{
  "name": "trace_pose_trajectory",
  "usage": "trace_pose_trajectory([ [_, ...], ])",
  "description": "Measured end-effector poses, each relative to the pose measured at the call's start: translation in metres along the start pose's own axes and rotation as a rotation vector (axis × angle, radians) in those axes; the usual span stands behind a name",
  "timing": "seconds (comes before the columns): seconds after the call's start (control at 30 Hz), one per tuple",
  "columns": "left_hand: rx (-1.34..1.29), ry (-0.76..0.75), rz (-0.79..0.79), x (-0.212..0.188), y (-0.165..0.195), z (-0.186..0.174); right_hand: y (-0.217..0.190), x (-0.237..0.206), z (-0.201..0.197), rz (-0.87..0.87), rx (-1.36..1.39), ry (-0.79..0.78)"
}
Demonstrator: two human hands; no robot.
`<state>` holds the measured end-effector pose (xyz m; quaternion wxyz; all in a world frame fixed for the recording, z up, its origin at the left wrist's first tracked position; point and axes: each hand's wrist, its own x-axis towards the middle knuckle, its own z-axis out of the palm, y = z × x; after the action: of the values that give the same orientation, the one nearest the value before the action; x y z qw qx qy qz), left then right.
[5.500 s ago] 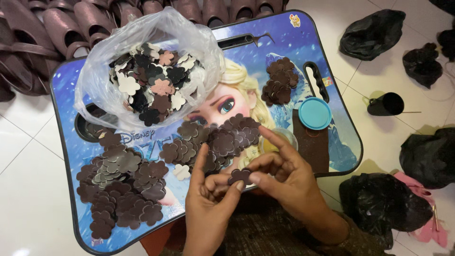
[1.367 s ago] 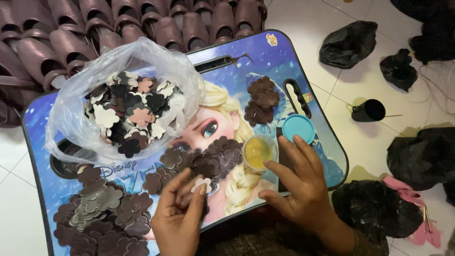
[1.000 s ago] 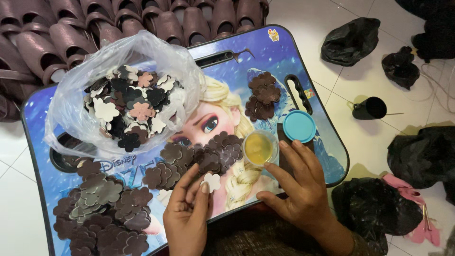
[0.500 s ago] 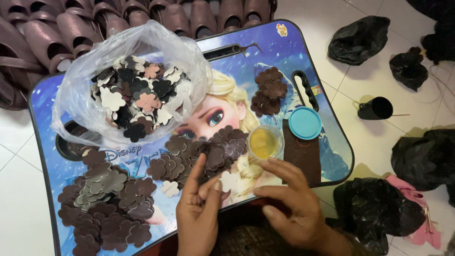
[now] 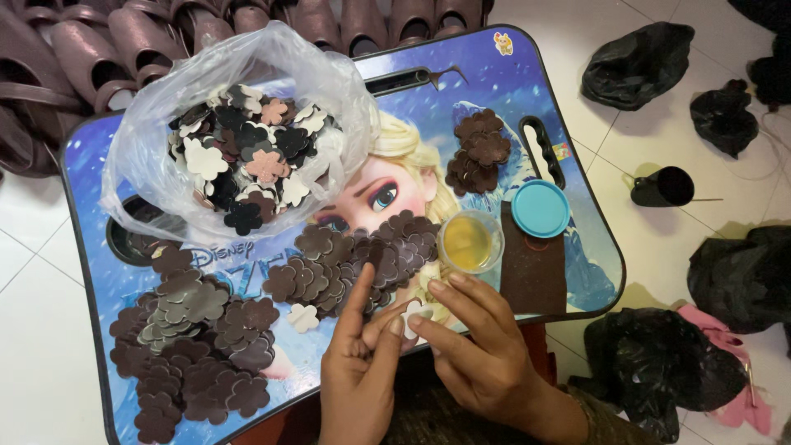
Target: The person repeatedly picks flower-shaped craft pieces from a plastic bag, dips them into a small container of yellow liquid, and places them on a tray. The process is repeated continuously throughout the clip.
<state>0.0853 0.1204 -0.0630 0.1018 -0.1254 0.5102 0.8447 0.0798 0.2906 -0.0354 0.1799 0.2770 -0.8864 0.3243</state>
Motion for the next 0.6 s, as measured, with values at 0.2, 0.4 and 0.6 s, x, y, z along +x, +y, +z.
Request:
trace_pose_trajectory([
  [0.2, -0.018, -0.016, -0.001, -0.001, 0.000, 0.000, 0.002, -0.002, 0.000, -0.012, -0.055, 0.006],
  [0.4, -0.058, -0.010, -0.001, 0.003, -0.002, -0.002, 0.001, -0.006, -0.002, 0.053, 0.081, -0.012],
  [0.6, 0.023, 0.028, -0.064, 0.001, -0.003, -0.004, 0.009, -0.017, -0.012, 0.145, 0.232, 0.167],
])
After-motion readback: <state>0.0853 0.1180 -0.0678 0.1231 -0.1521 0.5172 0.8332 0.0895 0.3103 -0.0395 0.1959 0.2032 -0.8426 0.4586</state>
